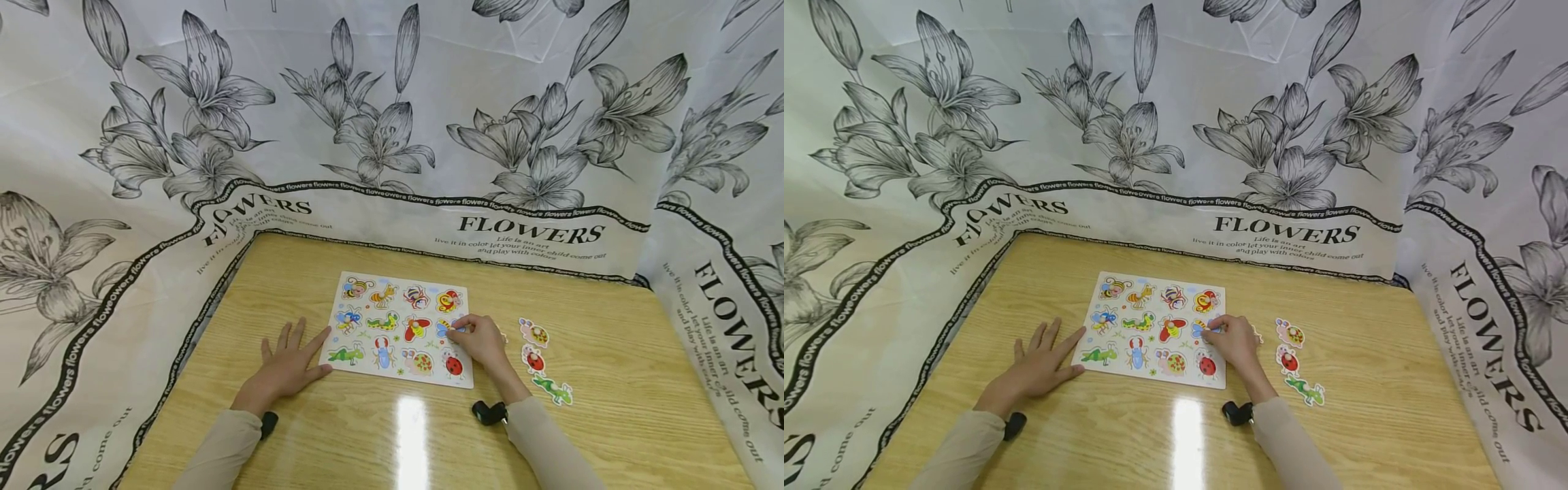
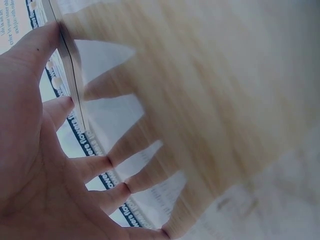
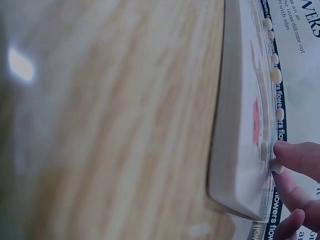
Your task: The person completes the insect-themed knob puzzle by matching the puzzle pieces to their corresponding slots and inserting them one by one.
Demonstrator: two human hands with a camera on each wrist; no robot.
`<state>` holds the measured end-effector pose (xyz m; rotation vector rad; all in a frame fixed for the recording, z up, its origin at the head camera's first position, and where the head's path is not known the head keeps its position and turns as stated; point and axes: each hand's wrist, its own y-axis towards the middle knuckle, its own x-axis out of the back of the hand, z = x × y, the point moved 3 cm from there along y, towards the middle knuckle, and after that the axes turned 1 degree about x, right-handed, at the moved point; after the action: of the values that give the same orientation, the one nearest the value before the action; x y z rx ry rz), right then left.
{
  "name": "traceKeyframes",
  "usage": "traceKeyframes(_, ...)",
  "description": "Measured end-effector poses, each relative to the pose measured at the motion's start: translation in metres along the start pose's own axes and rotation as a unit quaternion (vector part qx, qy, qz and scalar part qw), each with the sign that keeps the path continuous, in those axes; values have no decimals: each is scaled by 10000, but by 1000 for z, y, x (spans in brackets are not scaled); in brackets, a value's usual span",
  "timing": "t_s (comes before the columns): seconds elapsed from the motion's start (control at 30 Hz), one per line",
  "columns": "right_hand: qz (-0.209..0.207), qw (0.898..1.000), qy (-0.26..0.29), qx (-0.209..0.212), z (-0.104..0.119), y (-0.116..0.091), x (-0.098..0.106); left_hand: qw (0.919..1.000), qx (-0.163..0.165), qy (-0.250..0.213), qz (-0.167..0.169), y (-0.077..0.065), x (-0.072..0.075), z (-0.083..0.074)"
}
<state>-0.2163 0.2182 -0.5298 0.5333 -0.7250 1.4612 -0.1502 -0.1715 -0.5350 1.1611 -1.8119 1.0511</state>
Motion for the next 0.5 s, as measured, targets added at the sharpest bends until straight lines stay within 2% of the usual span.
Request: traceKeyframes(0.5,12,9999,-153,54,1,-1,0,10000,11,80,17,0,1,-1)
